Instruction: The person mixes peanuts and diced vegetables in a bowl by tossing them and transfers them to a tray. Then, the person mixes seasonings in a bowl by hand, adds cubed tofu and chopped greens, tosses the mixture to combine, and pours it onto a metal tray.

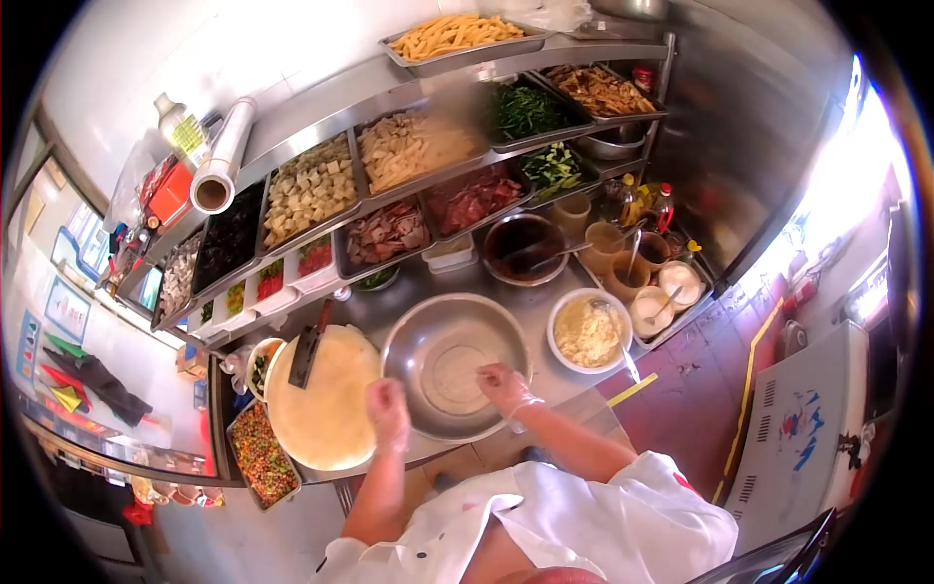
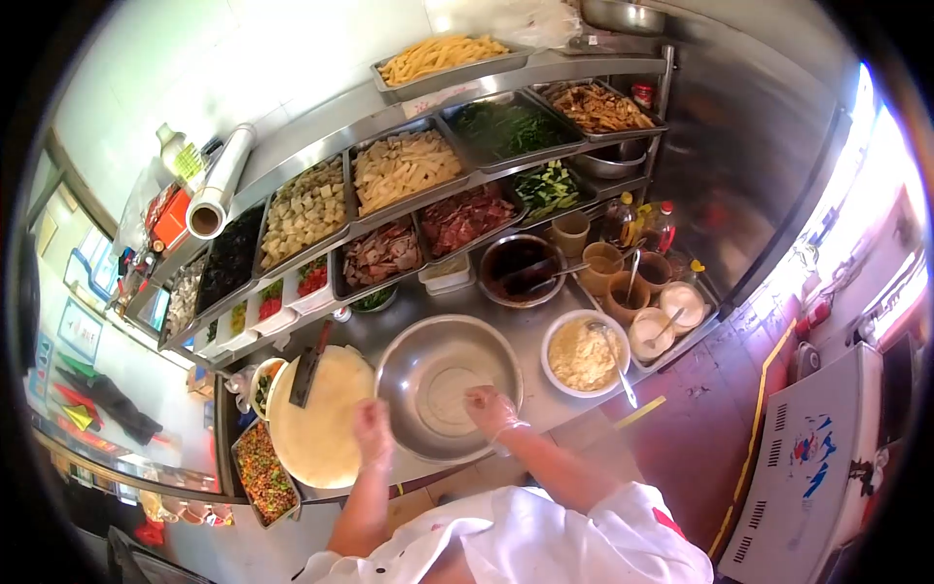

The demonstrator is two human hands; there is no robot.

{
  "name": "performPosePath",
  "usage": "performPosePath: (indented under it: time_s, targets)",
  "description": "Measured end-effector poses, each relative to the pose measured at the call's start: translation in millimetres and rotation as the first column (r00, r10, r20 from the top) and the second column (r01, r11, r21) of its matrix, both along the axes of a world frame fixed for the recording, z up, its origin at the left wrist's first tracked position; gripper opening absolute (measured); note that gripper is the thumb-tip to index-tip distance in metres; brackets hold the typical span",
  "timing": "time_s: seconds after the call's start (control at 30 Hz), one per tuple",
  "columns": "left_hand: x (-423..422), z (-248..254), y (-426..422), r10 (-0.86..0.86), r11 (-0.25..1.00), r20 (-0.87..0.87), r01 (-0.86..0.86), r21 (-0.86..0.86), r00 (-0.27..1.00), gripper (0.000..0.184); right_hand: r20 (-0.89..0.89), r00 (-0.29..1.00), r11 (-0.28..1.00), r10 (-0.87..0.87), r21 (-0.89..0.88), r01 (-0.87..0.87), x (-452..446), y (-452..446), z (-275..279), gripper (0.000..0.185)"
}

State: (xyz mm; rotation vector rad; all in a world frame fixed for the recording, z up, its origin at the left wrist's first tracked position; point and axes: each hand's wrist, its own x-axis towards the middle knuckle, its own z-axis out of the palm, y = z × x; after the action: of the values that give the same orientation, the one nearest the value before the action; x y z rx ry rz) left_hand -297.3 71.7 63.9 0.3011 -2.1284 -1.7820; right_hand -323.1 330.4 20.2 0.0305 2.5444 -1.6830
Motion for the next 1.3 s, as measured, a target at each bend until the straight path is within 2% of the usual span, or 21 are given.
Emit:
performPosePath:
  time_s: [0.03,0.07,0.17,0.27,0.3,0.4,0.43,0.53,0.6,0.63,0.67,0.73,0.77,0.8,0.87,0.93,0.97,1.03,1.13,1.2,1.3]
  targets:
    - [-7.9,-11.1,17.0,-0.213,0.918,0.188,0.131,0.373,0.959,0.038,-0.002,1.0,1.0,-0.008,-0.004,0.008,4.5,5.4,1.8,0.033]
    - [-12.6,-11.5,33.6,-0.459,0.691,0.268,0.151,0.707,0.847,0.051,-0.006,1.0,1.0,-0.008,-0.007,0.008,8.6,9.7,5.2,0.033]
    - [-17.6,12.0,52.3,-0.43,0.782,0.336,0.159,0.603,0.838,0.078,0.096,0.992,0.994,-0.077,-0.075,0.084,26.2,18.9,25.9,0.033]
    - [-25.8,10.7,18.9,-0.367,0.639,0.175,0.111,0.761,0.913,0.082,0.207,0.971,0.99,-0.116,-0.053,0.129,32.6,17.7,30.5,0.034]
    - [-30.0,14.6,1.3,-0.299,0.62,0.103,0.111,0.776,0.949,0.062,0.185,0.978,0.992,-0.102,-0.052,0.113,32.8,13.9,29.4,0.037]
    - [-34.3,5.7,-90.4,-0.154,0.728,0.128,0.025,0.685,0.98,0.051,0.203,0.978,0.987,-0.055,-0.136,0.084,23.0,-3.8,-15.3,0.038]
    - [-34.9,13.0,-120.5,-0.098,0.726,0.124,-0.014,0.688,0.987,0.046,0.174,0.983,0.998,-0.064,-0.015,0.067,21.4,-11.9,-5.6,0.038]
    - [-42.2,39.4,-233.2,0.035,0.783,0.092,-0.084,0.617,0.995,0.031,0.262,0.96,0.992,-0.099,-0.054,0.117,9.9,-41.8,-29.0,0.037]
    - [-48.0,63.0,-311.3,0.088,0.823,0.077,-0.116,0.557,0.993,0.027,0.175,0.982,0.998,-0.069,0.004,0.069,11.6,-62.1,-34.2,0.038]
    - [-53.9,71.6,-353.8,0.099,0.826,0.049,-0.109,0.552,0.994,0.028,0.25,0.965,0.997,-0.077,-0.006,0.081,14.7,-83.2,3.1,0.038]
    - [-62.8,78.5,-391.1,0.104,0.828,0.025,-0.101,0.551,0.994,0.029,0.263,0.961,0.993,-0.086,-0.053,0.103,15.0,-102.7,8.7,0.038]
    - [-81.7,135.5,-430.4,0.284,0.814,0.168,-0.33,0.478,0.944,0.034,0.293,0.949,0.978,-0.117,-0.132,0.162,18.5,-129.5,15.7,0.039]
    - [-95.0,138.2,-463.2,0.286,0.82,0.087,-0.291,0.493,0.954,0.039,0.369,0.917,0.963,-0.153,-0.153,0.222,21.0,-148.3,32.0,0.039]
    - [-106.2,140.3,-496.6,0.285,0.829,0.008,-0.251,0.5,0.958,0.044,0.369,0.915,0.965,-0.161,-0.137,0.226,24.6,-161.4,37.5,0.039]
    - [-139.2,159.7,-544.4,0.303,0.745,-0.077,-0.186,0.641,0.95,0.049,0.364,0.913,0.963,-0.187,-0.117,0.244,28.4,-187.0,43.2,0.04]
    - [-177.4,164.8,-594.5,0.318,0.641,-0.052,-0.174,0.748,0.947,0.045,0.352,0.916,0.973,-0.192,-0.056,0.225,31.4,-195.8,36.7,0.039]
    - [-180.6,185.0,-585.3,0.388,0.594,-0.043,-0.214,0.776,0.921,0.033,0.348,0.917,0.976,-0.196,-0.024,0.218,33.1,-200.7,39.6,0.039]
    - [-215.4,163.5,-621.9,0.384,0.565,-0.018,-0.219,0.796,0.923,0.025,0.334,0.908,0.96,-0.252,-0.03,0.277,42.9,-215.1,54.2,0.038]
    - [-222.5,170.2,-626.2,0.398,0.526,0.059,-0.28,0.803,0.915,0.016,0.34,0.903,0.953,-0.261,-0.056,0.297,42.9,-229.2,57.1,0.036]
    - [-211.8,177.5,-625.7,0.399,0.524,0.093,-0.31,0.793,0.912,0.013,0.341,0.915,0.965,-0.217,-0.07,0.255,40.9,-238.5,56.8,0.033]
    - [-184.5,169.8,-625.9,0.47,0.472,0.05,-0.298,0.83,0.881,0.011,0.312,0.945,0.986,-0.1,-0.1,0.137,25.3,-265.6,70.5,0.028]
